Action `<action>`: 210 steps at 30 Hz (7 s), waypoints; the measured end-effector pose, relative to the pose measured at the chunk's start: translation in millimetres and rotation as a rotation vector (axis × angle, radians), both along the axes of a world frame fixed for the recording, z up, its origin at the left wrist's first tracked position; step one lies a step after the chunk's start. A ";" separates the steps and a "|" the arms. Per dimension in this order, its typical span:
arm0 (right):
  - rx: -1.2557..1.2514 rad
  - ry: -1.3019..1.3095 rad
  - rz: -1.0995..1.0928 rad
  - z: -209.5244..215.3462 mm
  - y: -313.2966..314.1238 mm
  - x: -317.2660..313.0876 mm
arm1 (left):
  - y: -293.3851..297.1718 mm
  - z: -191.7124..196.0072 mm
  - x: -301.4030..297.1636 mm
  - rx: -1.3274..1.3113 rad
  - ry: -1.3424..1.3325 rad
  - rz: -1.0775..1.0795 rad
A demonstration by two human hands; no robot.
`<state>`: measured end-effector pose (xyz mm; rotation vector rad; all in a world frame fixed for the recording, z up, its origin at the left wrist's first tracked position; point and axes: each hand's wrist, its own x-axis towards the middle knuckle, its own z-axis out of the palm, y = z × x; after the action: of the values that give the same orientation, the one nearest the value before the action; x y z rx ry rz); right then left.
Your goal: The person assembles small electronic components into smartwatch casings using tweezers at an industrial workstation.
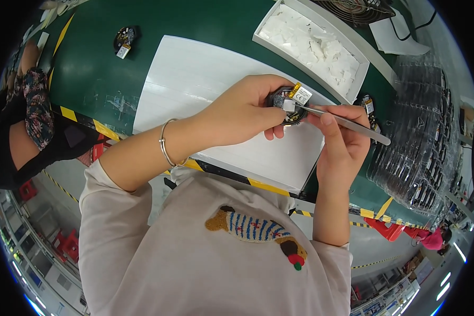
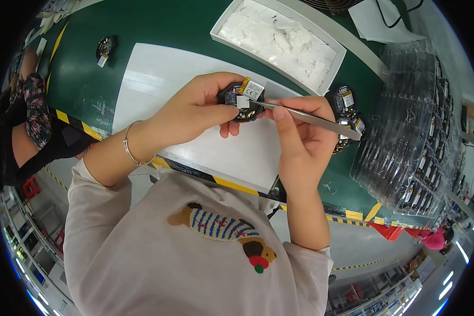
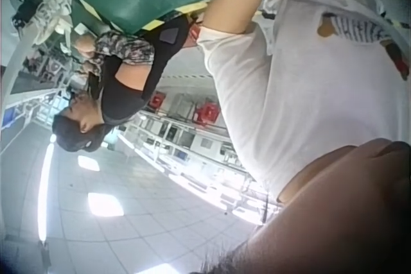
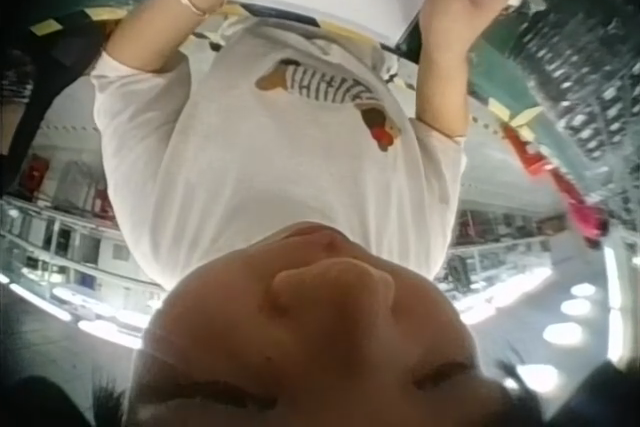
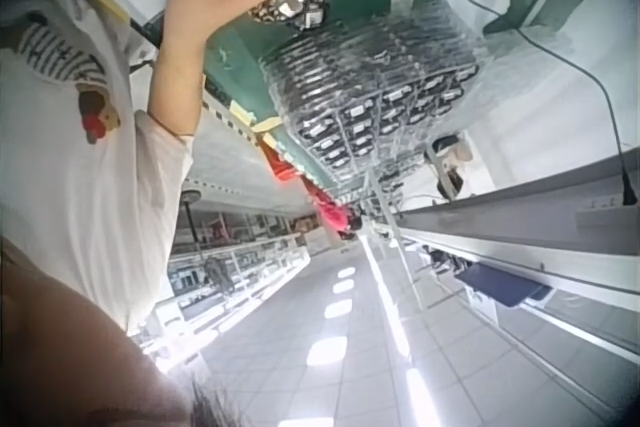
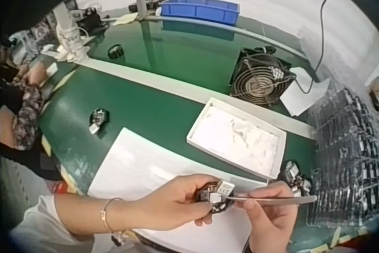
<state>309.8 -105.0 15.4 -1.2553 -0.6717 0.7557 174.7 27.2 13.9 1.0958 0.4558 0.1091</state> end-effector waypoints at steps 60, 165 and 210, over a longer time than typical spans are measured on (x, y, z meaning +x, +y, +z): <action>0.230 -0.193 -0.038 19.6 29.2 46.9 | 6.2 -2.9 -10.3 -0.291 -0.102 0.043; -0.440 -1.419 -0.238 18.4 -99.6 64.8 | -91.7 24.9 112.7 1.605 -0.060 -0.382; -0.803 -1.193 -0.133 33.7 -3.2 94.2 | -1.8 11.2 -2.2 1.419 0.154 -0.087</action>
<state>404.0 -108.2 49.2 -2.4981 -1.2652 0.0439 172.5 25.4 25.1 2.5262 0.4470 0.2923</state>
